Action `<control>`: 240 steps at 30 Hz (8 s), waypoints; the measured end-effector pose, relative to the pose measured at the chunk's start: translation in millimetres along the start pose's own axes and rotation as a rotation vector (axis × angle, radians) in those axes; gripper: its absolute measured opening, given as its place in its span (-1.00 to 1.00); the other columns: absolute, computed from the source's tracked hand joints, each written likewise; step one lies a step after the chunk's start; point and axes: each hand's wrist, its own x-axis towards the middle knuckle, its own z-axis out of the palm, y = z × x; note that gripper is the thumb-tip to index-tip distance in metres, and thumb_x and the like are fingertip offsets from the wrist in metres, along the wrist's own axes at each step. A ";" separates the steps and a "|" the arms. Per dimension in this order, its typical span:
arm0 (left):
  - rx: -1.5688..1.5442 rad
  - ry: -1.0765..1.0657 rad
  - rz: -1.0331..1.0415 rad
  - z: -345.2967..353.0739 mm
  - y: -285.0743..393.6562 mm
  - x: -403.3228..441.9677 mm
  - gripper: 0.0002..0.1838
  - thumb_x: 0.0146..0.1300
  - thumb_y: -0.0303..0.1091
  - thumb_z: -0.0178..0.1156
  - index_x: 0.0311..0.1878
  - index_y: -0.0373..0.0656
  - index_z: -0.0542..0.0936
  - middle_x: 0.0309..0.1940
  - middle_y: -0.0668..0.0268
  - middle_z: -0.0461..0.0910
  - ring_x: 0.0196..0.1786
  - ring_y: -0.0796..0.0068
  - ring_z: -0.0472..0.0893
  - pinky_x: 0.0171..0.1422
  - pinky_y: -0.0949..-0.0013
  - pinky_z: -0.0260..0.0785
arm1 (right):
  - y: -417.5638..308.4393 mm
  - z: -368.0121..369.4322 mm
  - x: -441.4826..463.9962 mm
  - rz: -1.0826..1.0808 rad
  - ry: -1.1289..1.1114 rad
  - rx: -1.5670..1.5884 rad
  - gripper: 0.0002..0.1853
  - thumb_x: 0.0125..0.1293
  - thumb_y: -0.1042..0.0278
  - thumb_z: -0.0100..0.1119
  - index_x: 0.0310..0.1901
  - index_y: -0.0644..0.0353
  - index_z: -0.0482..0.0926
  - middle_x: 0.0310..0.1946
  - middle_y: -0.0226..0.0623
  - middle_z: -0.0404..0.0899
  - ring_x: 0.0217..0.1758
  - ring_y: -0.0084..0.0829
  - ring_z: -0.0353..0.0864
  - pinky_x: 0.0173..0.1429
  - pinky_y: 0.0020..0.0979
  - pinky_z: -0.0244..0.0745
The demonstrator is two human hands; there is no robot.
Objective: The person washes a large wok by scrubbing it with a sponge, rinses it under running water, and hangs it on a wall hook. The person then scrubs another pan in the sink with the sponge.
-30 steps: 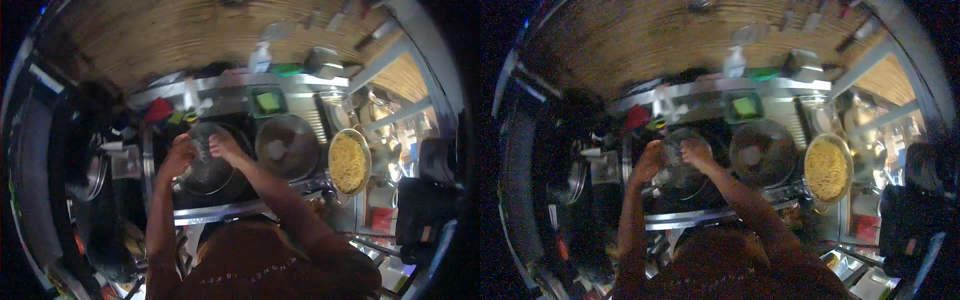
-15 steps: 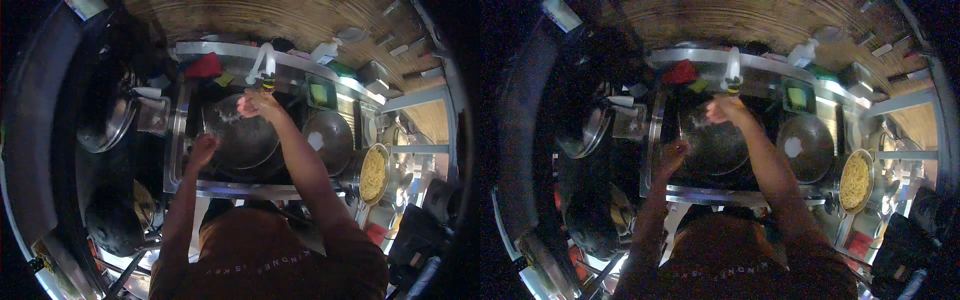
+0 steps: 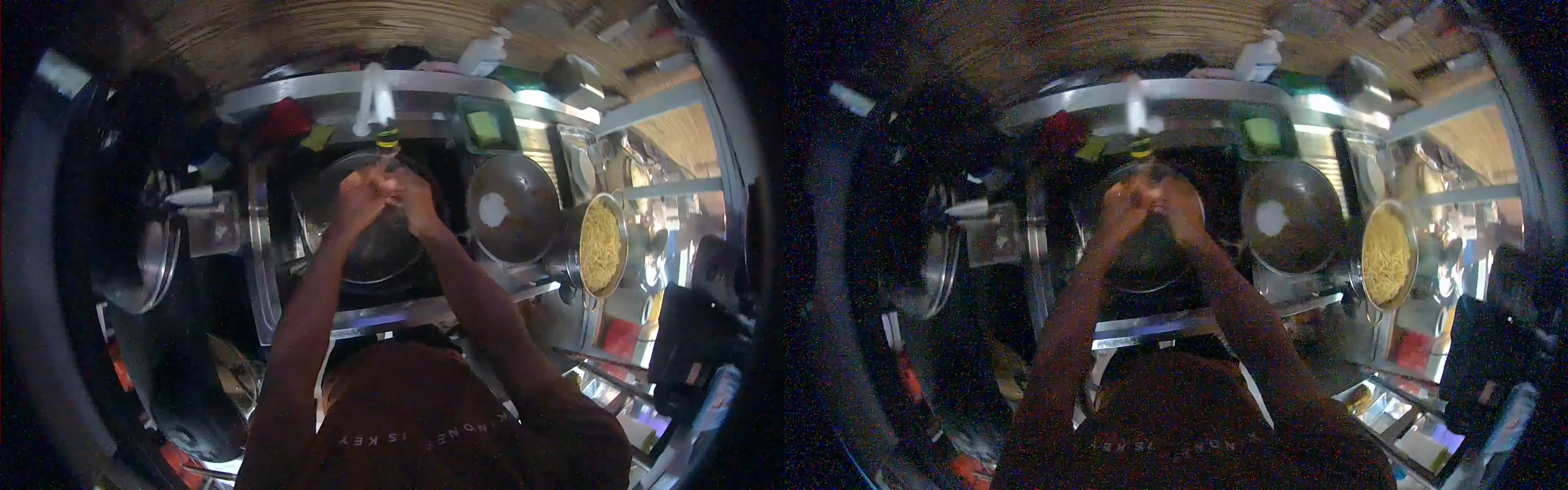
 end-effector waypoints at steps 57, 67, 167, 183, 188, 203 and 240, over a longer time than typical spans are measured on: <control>-0.928 0.153 0.001 124.5 35.4 -4.2 -0.72 0.29 -0.22 0.30 -0.23 -0.24 0.48 -0.35 0.31 0.52 -0.31 0.51 0.50 -0.18 0.38 0.39 | -107.7 -180.8 -199.8 -0.197 0.573 -0.340 -0.85 0.31 0.52 0.16 -0.13 0.28 0.66 -0.22 -0.28 0.69 -0.11 -0.47 0.64 0.03 -0.40 0.54; -0.398 0.633 -0.041 -22.5 45.4 -38.7 -0.83 0.29 -0.37 0.28 -0.31 -0.23 0.50 -0.40 0.41 0.51 -0.35 0.61 0.45 -0.26 0.44 0.33 | -123.6 -106.0 -117.1 -0.395 0.163 -0.356 -0.80 0.38 0.35 0.16 -0.07 0.26 0.62 -0.16 -0.25 0.67 -0.11 -0.43 0.65 0.03 -0.39 0.54; -1.008 0.764 -0.016 -87.8 55.4 -67.8 -0.76 0.25 -0.54 0.12 -0.07 -0.44 0.63 -0.11 0.19 0.67 -0.11 0.47 0.62 0.06 0.38 0.45 | -26.6 -234.5 148.4 -0.181 0.274 -1.451 -0.39 0.26 -0.12 0.11 0.16 0.22 0.50 0.10 -0.01 0.55 0.19 0.04 0.51 0.29 -0.12 0.41; -0.115 0.835 0.113 -53.1 88.1 -35.2 -0.91 0.03 -0.67 0.19 -0.45 -0.27 0.54 -0.47 0.33 0.57 -0.32 0.52 0.54 0.02 0.33 0.43 | -4.8 53.9 -38.7 -0.543 0.001 -0.953 -0.37 0.17 0.25 0.30 0.23 0.31 0.32 -0.05 0.00 0.47 0.05 -0.04 0.46 0.15 -0.10 0.37; 0.057 0.557 0.105 -61.8 99.8 -41.7 -0.84 -0.03 -0.66 0.25 -0.51 -0.24 0.46 -0.56 0.28 0.50 -0.45 0.52 0.47 -0.30 0.41 0.35 | -48.0 103.2 -41.5 -0.445 -0.130 -0.111 -0.44 0.29 0.28 0.15 0.28 0.30 0.31 0.02 -0.02 0.49 0.10 -0.10 0.46 0.21 -0.17 0.34; 0.284 0.768 0.367 -63.7 86.0 -26.8 -0.85 0.10 -0.59 0.28 -0.50 -0.24 0.50 -0.60 0.28 0.53 -0.52 0.51 0.51 -0.37 0.45 0.35 | 68.0 124.3 -26.8 -0.372 -0.129 -0.381 -0.64 0.21 0.49 0.13 0.07 0.26 0.49 -0.01 -0.02 0.57 0.07 -0.16 0.55 0.17 -0.25 0.42; -0.224 0.723 -0.041 -80.6 82.7 -68.5 -0.79 -0.11 -0.41 0.29 -0.32 -0.19 0.64 -0.43 0.07 0.62 -0.33 0.11 0.64 -0.13 0.15 0.45 | 76.7 44.4 -37.9 -0.716 -0.477 -0.729 -0.53 0.43 0.28 0.02 0.27 0.37 0.34 0.30 0.08 0.28 0.39 -0.07 0.25 0.42 -0.12 0.21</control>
